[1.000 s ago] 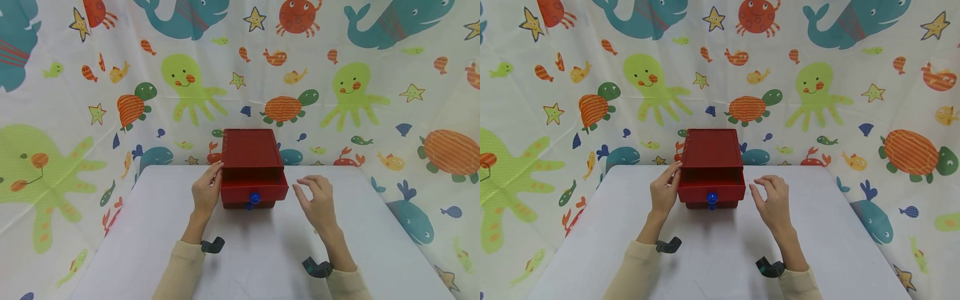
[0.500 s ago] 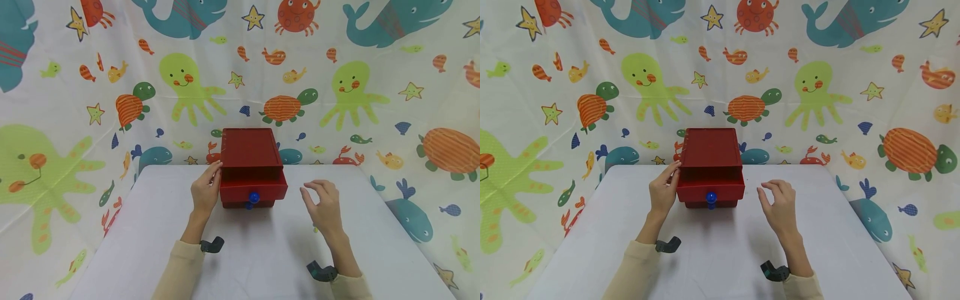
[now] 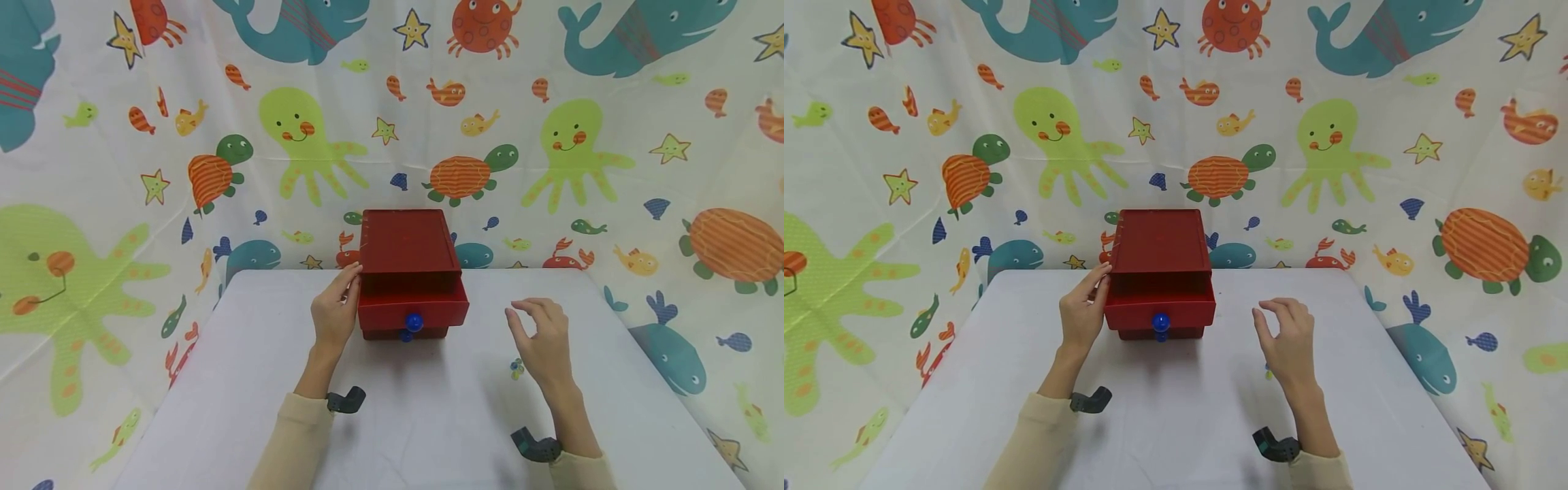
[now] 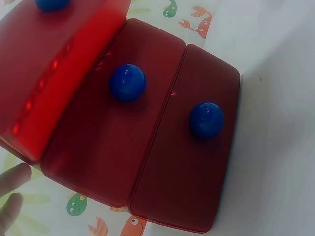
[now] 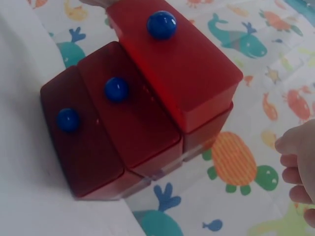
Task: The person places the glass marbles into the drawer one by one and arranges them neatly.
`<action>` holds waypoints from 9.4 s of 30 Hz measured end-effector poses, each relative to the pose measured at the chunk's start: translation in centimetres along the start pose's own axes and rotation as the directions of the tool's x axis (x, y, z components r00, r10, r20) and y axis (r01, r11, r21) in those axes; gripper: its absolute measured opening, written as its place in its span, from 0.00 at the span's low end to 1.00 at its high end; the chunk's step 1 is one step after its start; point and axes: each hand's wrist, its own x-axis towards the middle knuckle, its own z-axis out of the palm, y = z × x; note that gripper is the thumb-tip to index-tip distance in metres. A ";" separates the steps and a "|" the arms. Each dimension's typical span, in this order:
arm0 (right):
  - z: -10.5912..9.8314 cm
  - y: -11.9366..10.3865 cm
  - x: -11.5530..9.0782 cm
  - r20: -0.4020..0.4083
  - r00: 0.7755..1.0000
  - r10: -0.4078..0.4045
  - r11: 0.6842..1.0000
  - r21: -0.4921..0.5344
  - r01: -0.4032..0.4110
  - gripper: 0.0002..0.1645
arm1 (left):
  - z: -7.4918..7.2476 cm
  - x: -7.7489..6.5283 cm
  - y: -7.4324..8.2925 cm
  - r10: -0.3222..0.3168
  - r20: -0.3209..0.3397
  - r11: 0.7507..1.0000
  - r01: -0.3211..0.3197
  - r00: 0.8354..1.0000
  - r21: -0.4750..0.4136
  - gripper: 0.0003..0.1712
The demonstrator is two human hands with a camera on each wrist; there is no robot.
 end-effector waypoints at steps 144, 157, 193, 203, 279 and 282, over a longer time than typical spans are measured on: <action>1.8 7.5 -9.4 0.382 0.759 0.528 0.836 -0.394 -0.383 0.16 | 0.2 -0.1 -0.4 -0.018 0.004 1.000 0.018 1.000 -0.004 0.15; 1.8 7.4 -9.2 0.377 0.749 0.544 0.828 -0.386 -0.407 0.16 | 0.3 -0.2 -0.4 -0.015 -0.010 1.000 0.015 1.000 -0.018 0.16; 1.3 5.5 -7.1 0.132 0.971 0.201 0.967 -0.186 -0.175 0.07 | 0.2 0.0 -0.2 -0.001 -0.005 1.000 0.001 1.000 -0.012 0.16; 0.9 4.3 -5.9 0.102 0.983 0.151 0.980 -0.148 -0.135 0.07 | 0.1 0.0 -0.2 -0.009 0.000 1.000 0.009 1.000 -0.010 0.15; 4.3 -3.9 4.1 0.109 0.983 -0.147 0.988 0.055 0.141 0.16 | 0.4 -0.3 -0.5 -0.024 -0.006 1.000 0.024 1.000 0.006 0.15; 4.4 -3.9 4.1 0.109 0.982 -0.153 0.988 0.051 0.148 0.17 | 0.3 -0.3 -0.5 -0.025 -0.006 1.000 0.025 1.000 0.005 0.15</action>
